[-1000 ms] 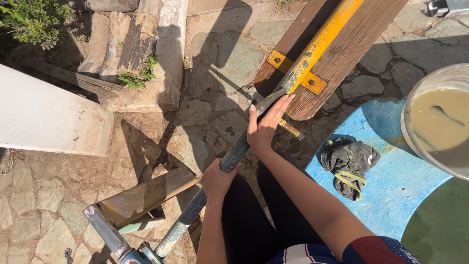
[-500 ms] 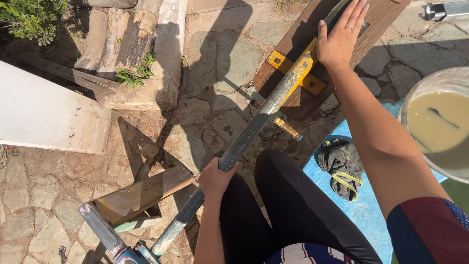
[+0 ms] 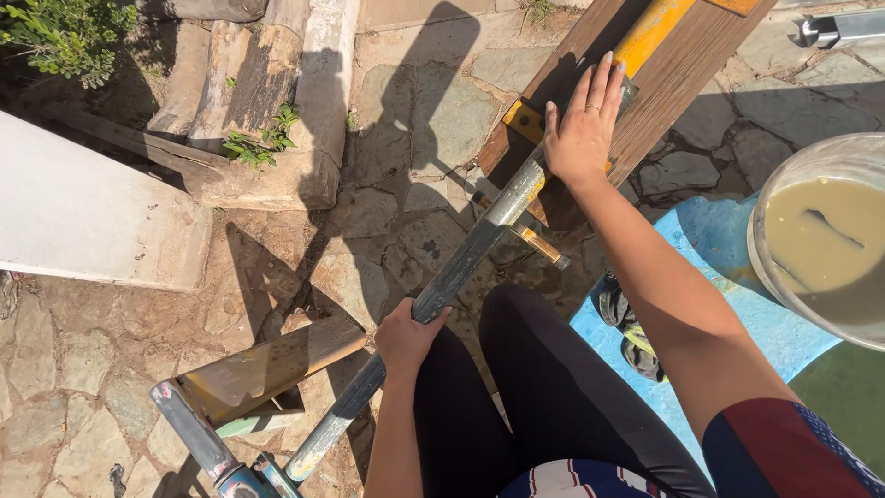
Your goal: The person wets a sanding block and the metal pole, then uses the wet sanding block to sand the metal pole.
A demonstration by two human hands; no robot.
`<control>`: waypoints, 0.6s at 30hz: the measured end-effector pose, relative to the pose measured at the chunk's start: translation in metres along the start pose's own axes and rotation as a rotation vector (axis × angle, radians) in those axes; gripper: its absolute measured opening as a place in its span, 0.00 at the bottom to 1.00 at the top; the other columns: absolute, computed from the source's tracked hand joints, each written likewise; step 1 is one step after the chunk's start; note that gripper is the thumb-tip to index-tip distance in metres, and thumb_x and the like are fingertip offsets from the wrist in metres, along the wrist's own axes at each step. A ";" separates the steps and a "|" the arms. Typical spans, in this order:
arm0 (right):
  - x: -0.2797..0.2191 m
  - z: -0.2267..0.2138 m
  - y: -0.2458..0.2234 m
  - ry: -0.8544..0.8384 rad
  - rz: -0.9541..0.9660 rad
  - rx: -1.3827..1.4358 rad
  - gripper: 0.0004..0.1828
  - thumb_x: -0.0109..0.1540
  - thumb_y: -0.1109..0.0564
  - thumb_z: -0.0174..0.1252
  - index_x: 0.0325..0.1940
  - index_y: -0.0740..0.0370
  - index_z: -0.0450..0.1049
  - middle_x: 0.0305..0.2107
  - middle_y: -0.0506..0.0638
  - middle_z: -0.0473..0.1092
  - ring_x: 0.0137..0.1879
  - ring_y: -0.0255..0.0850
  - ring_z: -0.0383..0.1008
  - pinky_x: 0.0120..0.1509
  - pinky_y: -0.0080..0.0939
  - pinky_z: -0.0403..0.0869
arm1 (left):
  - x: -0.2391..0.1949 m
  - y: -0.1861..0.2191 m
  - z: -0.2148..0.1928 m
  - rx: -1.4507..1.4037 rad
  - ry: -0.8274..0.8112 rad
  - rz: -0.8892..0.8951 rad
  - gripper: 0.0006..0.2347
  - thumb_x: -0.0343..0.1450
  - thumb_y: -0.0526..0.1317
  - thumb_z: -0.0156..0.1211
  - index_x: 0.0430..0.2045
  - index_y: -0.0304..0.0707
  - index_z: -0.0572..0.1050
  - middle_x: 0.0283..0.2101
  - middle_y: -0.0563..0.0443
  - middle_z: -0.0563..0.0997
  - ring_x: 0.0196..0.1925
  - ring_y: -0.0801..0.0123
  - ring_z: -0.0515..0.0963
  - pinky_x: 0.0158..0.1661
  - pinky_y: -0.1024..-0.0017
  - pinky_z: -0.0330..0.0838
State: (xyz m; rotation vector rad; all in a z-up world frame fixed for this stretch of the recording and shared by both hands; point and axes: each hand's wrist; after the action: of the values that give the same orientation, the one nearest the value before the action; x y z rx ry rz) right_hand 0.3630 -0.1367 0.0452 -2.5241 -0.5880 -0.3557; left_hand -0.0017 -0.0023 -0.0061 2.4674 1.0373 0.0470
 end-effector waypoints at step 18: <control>-0.007 -0.014 0.025 -0.053 -0.369 -0.389 0.40 0.75 0.29 0.34 0.67 0.68 0.68 0.63 0.62 0.64 0.79 0.55 0.48 0.83 0.54 0.42 | 0.004 -0.003 0.006 0.010 -0.006 0.024 0.29 0.65 0.65 0.67 0.42 0.34 0.79 0.34 0.38 0.84 0.37 0.49 0.86 0.33 0.56 0.82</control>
State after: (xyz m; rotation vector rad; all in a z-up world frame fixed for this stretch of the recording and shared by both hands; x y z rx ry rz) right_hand 0.3670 -0.1662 0.0434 -2.7910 -1.1044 -0.5852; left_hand 0.0009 -0.0002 -0.0131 2.4881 1.0077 0.0420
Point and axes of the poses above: each hand's wrist, its own x-axis towards the middle knuckle, its own z-axis out of the palm, y = z × x
